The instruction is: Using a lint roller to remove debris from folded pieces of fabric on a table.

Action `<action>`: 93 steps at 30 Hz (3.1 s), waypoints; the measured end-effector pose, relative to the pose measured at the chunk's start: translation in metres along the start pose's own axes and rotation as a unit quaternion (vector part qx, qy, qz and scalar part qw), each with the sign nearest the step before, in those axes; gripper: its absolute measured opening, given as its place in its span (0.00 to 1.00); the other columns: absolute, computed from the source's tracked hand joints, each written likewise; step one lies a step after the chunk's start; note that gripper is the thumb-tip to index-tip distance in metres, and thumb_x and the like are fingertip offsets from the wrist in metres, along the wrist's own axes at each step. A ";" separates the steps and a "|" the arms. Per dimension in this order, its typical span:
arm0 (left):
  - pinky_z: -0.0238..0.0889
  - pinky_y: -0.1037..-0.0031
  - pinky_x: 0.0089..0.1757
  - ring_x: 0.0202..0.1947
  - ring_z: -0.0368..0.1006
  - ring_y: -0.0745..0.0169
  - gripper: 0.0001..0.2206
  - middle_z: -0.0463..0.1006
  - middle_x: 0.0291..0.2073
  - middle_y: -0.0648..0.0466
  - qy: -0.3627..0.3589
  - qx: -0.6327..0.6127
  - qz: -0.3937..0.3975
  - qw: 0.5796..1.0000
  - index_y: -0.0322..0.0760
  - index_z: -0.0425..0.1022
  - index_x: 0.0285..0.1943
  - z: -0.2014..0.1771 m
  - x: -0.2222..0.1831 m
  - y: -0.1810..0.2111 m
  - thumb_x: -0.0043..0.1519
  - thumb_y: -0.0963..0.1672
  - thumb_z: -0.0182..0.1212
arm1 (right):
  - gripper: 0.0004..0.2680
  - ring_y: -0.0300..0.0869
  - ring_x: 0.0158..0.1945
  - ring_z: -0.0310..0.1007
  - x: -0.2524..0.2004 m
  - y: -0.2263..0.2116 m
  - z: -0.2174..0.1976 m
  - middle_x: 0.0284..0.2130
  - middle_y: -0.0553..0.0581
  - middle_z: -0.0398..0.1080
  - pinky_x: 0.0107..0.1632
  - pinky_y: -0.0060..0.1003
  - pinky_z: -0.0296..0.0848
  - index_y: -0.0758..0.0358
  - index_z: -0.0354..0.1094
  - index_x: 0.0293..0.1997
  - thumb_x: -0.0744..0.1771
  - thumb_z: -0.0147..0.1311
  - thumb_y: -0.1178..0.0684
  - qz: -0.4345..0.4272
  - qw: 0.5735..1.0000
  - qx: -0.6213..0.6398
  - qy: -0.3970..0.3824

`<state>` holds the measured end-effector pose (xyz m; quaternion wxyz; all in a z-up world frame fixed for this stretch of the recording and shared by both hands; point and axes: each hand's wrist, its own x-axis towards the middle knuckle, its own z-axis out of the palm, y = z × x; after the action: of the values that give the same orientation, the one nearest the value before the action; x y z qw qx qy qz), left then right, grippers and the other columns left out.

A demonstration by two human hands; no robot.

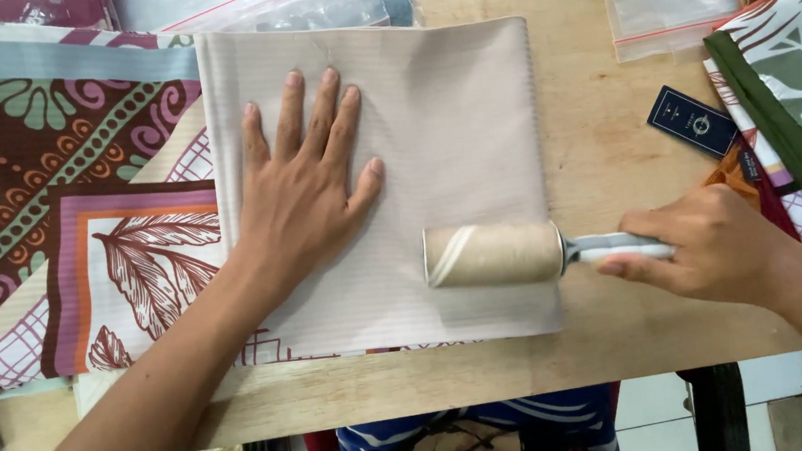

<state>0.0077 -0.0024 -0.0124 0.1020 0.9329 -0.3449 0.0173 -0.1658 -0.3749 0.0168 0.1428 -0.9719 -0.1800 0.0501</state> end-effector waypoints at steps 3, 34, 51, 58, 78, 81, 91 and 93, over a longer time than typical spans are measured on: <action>0.29 0.40 0.68 0.79 0.33 0.48 0.32 0.45 0.80 0.50 0.005 0.004 0.003 1.000 0.40 0.47 0.82 0.000 0.000 0.000 0.71 0.56 0.36 | 0.12 0.40 0.12 0.59 -0.003 0.000 -0.007 0.12 0.47 0.58 0.21 0.38 0.55 0.51 0.72 0.27 0.63 0.58 0.37 -0.042 0.997 0.057 -0.026; 0.22 0.46 0.68 0.76 0.28 0.46 0.31 0.53 0.78 0.48 0.019 -0.062 0.167 0.984 0.40 0.55 0.82 0.006 0.058 -0.009 0.75 0.58 0.32 | 0.14 0.36 0.10 0.56 -0.024 -0.003 0.004 0.12 0.47 0.63 0.15 0.35 0.54 0.60 0.74 0.31 0.67 0.48 0.40 0.039 0.998 0.042 0.029; 0.21 0.45 0.68 0.76 0.24 0.43 0.32 0.50 0.79 0.49 -0.020 -0.048 0.149 0.987 0.41 0.51 0.82 -0.004 0.058 -0.004 0.73 0.58 0.30 | 0.14 0.37 0.13 0.61 -0.044 0.011 -0.005 0.10 0.44 0.63 0.25 0.37 0.60 0.45 0.79 0.21 0.63 0.57 0.34 0.106 0.963 0.142 -0.202; 0.44 0.44 0.68 0.69 0.63 0.41 0.16 0.78 0.64 0.46 0.200 0.003 0.281 0.938 0.37 0.76 0.65 -0.015 0.035 0.025 0.70 0.45 0.69 | 0.18 0.38 0.11 0.51 -0.054 0.053 -0.012 0.09 0.49 0.52 0.21 0.36 0.52 0.56 0.72 0.15 0.66 0.53 0.37 0.101 0.960 0.197 -0.170; 0.42 0.58 0.72 0.78 0.56 0.50 0.34 0.62 0.76 0.50 -0.080 -0.210 0.492 0.841 0.40 0.68 0.72 0.002 -0.062 0.099 0.68 0.59 0.27 | 0.20 0.38 0.18 0.51 -0.005 0.092 -0.025 0.13 0.51 0.54 0.25 0.36 0.53 0.58 0.73 0.18 0.68 0.47 0.38 0.173 0.968 0.105 -0.148; 0.36 0.58 0.74 0.80 0.47 0.53 0.37 0.56 0.78 0.56 -0.098 -0.154 0.509 0.841 0.43 0.59 0.78 0.003 -0.061 0.099 0.67 0.60 0.22 | 0.19 0.38 0.14 0.51 0.012 0.112 -0.024 0.09 0.50 0.60 0.24 0.35 0.50 0.57 0.77 0.21 0.68 0.47 0.38 0.191 0.973 0.047 -0.118; 0.36 0.56 0.75 0.80 0.47 0.49 0.36 0.57 0.78 0.54 -0.133 -0.198 0.503 0.831 0.41 0.58 0.78 0.001 -0.061 0.098 0.67 0.59 0.19 | 0.23 0.52 0.27 0.63 0.058 0.139 -0.017 0.21 0.60 0.61 0.37 0.48 0.57 0.65 0.67 0.33 0.80 0.41 0.37 0.174 0.979 -0.094 0.055; 0.38 0.57 0.75 0.80 0.50 0.48 0.36 0.59 0.77 0.53 -0.119 -0.206 0.497 0.835 0.40 0.60 0.78 0.001 -0.062 0.098 0.68 0.58 0.20 | 0.23 0.46 0.25 0.52 0.058 0.137 -0.018 0.20 0.58 0.53 0.33 0.47 0.51 0.70 0.64 0.33 0.81 0.47 0.42 0.167 0.979 -0.048 0.112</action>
<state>-0.1026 -0.0354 -0.0024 0.2274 0.5883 -0.7672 -0.1164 -0.0629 -0.4805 -0.0092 0.1049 -0.9935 -0.0006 -0.0441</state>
